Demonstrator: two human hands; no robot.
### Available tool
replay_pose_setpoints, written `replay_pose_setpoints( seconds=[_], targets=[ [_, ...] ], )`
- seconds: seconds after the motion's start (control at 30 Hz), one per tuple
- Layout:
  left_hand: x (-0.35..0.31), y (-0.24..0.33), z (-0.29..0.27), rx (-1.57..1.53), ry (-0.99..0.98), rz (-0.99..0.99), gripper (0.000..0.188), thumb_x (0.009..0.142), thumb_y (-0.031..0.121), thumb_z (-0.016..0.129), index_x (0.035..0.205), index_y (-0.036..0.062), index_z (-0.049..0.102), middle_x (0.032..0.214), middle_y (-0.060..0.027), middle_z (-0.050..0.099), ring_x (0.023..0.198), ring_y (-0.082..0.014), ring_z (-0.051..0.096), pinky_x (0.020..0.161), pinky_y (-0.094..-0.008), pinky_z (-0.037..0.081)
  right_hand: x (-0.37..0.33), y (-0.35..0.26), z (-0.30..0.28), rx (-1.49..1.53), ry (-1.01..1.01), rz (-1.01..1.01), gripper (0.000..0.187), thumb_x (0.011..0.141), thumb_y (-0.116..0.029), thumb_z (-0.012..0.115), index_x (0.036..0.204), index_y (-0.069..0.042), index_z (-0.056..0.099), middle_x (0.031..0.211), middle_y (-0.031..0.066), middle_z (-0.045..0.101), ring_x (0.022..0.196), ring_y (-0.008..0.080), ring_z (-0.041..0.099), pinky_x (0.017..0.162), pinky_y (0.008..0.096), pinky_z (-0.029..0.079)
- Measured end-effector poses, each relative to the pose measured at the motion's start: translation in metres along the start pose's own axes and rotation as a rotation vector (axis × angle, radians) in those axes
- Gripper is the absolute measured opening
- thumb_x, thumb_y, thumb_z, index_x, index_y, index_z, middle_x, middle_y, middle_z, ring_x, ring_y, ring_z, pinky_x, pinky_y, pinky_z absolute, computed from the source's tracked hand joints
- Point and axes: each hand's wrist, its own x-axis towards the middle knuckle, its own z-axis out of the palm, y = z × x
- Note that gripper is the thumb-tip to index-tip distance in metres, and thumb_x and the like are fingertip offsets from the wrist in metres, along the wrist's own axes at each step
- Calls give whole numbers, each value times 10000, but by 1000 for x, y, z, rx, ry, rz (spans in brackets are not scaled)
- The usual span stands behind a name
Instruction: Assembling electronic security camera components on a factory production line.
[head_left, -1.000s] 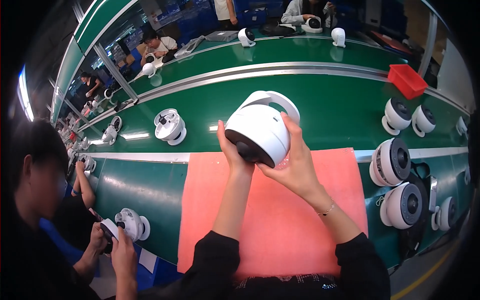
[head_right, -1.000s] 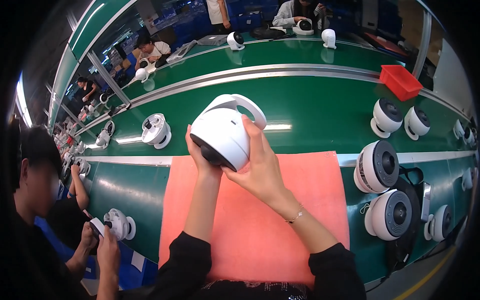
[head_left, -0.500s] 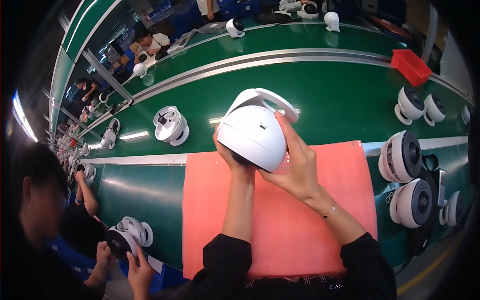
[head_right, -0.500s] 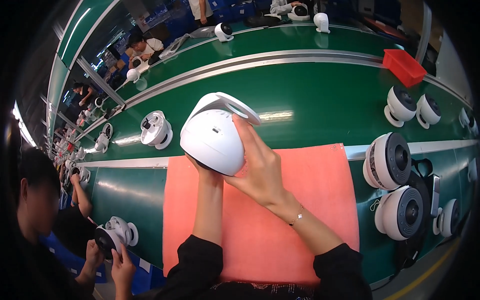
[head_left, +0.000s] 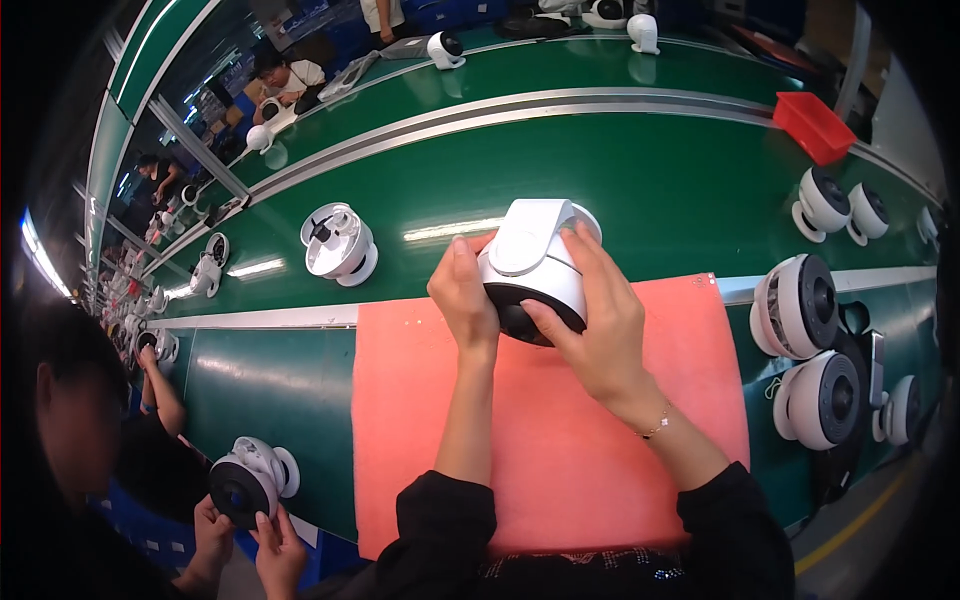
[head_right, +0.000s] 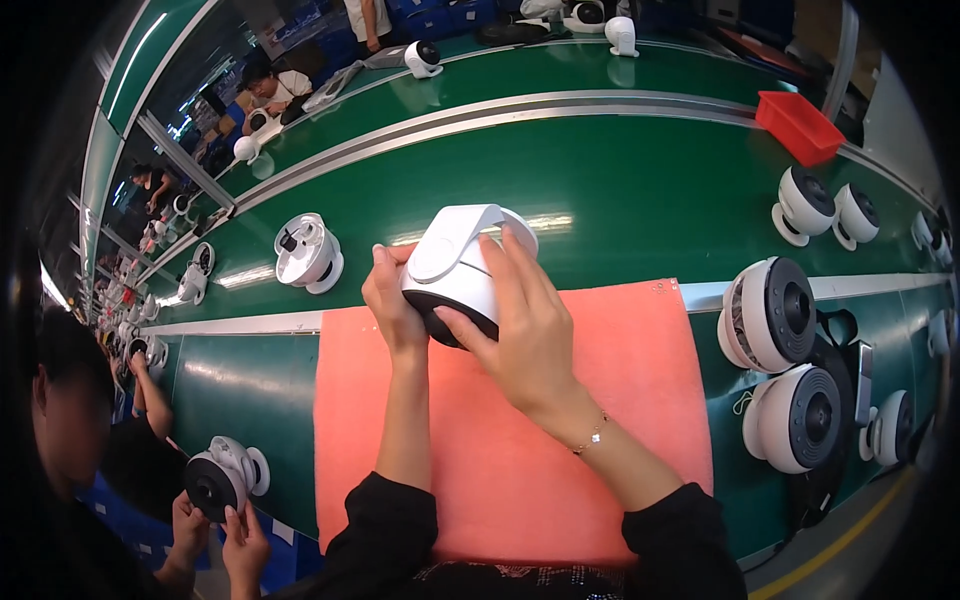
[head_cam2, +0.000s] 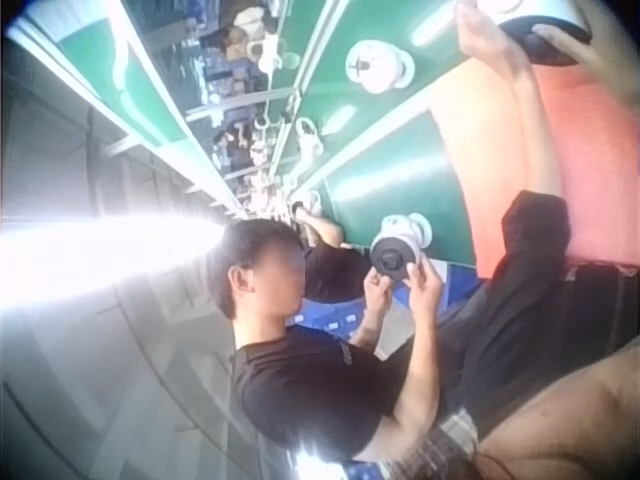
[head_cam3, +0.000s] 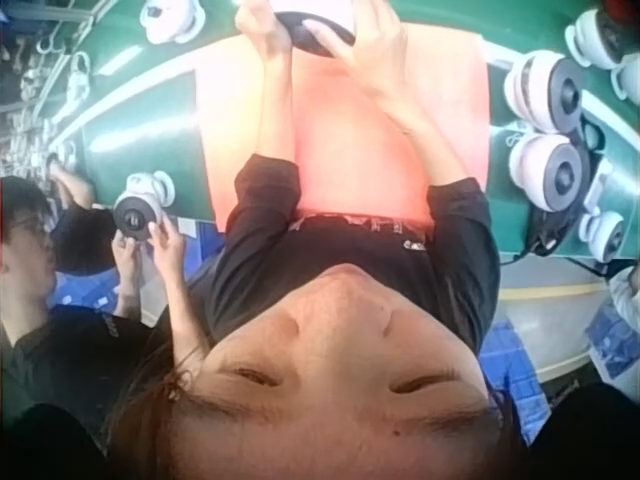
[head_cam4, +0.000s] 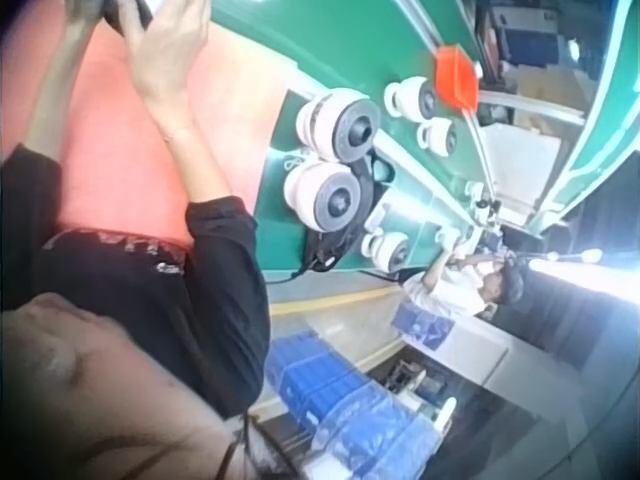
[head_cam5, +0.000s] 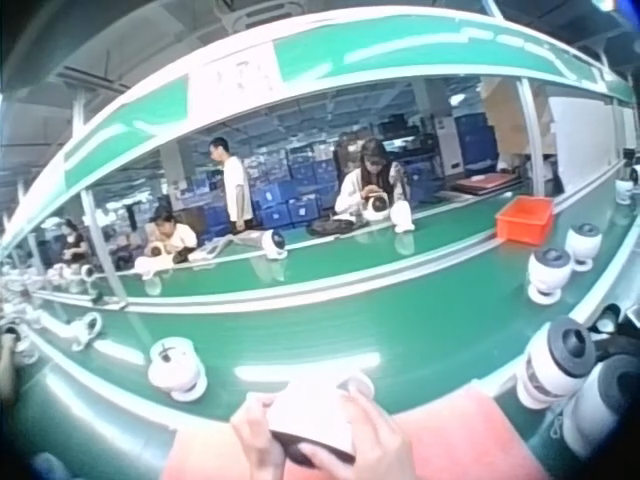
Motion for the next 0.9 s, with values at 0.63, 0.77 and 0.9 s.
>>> replay_pose_setpoints(
  seconds=[0.63, 0.77, 0.9],
  targets=[
    [-24, 59, -10, -77, -320, 180, 484, 892, 298, 308, 1075, -60, 577, 1038, -219, 603, 819, -220, 617, 745, -286, 468, 17, 36, -37, 795, 7, 165, 622, 756, -482, 608, 1126, 3, 490, 1066, 93, 527, 998, 173, 503, 858, 280, 393],
    [-26, 80, -19, 19, -453, 338, 426, 797, 250, 403, 1068, -10, 604, 1015, -234, 601, 660, -189, 649, 614, -248, 494, 24, 27, -49, 1060, 3, 398, 737, 761, -609, 535, 1098, 45, 489, 1017, 113, 564, 930, 172, 558, 803, 271, 448],
    [-26, 98, -23, 117, -524, 503, 386, 726, 159, 550, 1076, 5, 603, 1032, -211, 604, 735, -235, 658, 623, -270, 510, 26, 23, -55, 1332, -64, 756, 605, 848, -534, 456, 1067, 27, 520, 947, 111, 599, 857, 137, 588, 758, 254, 479]
  ],
)
